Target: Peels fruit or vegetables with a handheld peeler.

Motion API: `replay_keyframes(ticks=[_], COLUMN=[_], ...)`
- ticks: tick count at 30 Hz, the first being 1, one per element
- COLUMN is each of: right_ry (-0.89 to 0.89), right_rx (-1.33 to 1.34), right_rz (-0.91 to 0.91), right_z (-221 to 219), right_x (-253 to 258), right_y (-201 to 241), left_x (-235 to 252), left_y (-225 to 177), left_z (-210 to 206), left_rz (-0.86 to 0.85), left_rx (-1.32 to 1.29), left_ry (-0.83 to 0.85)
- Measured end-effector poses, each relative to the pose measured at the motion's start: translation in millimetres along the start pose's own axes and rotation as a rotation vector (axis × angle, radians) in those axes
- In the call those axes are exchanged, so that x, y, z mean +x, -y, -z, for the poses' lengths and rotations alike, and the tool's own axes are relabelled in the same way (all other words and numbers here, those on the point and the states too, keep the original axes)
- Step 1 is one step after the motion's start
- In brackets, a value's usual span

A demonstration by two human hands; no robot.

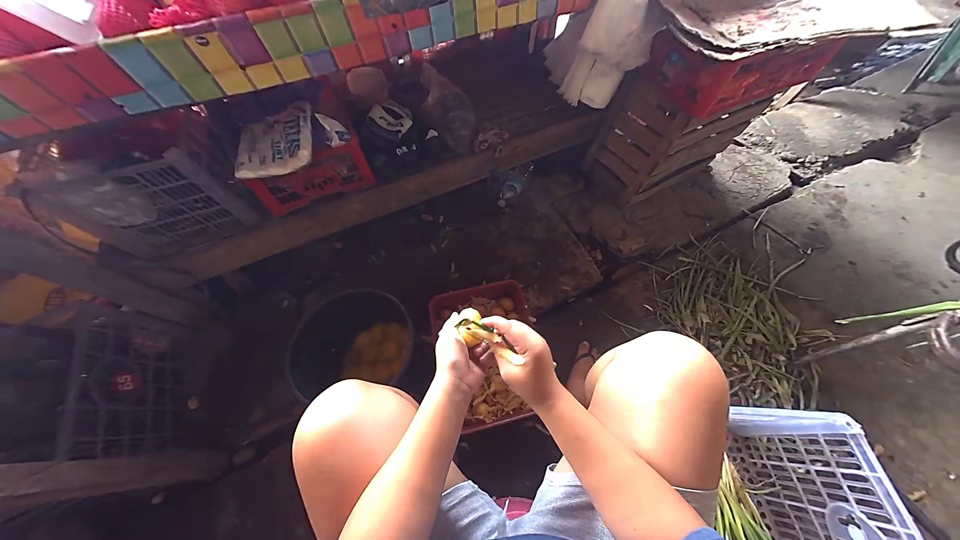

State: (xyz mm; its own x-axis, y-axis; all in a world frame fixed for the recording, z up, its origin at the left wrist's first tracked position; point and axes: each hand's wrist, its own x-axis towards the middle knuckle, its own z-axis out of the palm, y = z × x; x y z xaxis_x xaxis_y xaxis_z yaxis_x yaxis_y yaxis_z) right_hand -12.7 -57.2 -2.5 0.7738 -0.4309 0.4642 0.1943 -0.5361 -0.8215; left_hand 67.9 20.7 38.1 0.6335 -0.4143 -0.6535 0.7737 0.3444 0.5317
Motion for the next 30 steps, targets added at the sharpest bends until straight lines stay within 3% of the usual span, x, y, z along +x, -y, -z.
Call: replay_keyframes(ticks=[3, 10, 14, 17, 20, 26, 30], right_ry=[0.010, -0.013, -0.028, 0.019, 0.032, -0.068, -0.067], right_rx=[-0.137, -0.216, -0.182, -0.157, -0.088, -0.116, -0.062], right_rz=[0.109, 0.107, 0.006, -0.221, -0.359, -0.174, -0.068], right_z=[-2, 5, 4, 10, 14, 11, 2], right_x=[1, 6, 7, 14, 21, 12, 3], right_y=[3, -2, -5, -14, -24, -19, -7], left_x=[0, -2, 1, -9, -15, -6, 2], left_y=[7, -3, -3, 8, 17, -6, -7], left_z=[-1, 5, 9, 6, 0, 1, 4], left_rz=[-0.002, 0.050, 0.043, 0.022, 0.029, -0.010, 0.073], left_rx=[0.017, 0.108, 0.191, 0.400, 0.380, 0.032, 0.015], left_ry=[-0.026, 0.031, 0.043, 0.080, 0.105, 0.045, 0.094])
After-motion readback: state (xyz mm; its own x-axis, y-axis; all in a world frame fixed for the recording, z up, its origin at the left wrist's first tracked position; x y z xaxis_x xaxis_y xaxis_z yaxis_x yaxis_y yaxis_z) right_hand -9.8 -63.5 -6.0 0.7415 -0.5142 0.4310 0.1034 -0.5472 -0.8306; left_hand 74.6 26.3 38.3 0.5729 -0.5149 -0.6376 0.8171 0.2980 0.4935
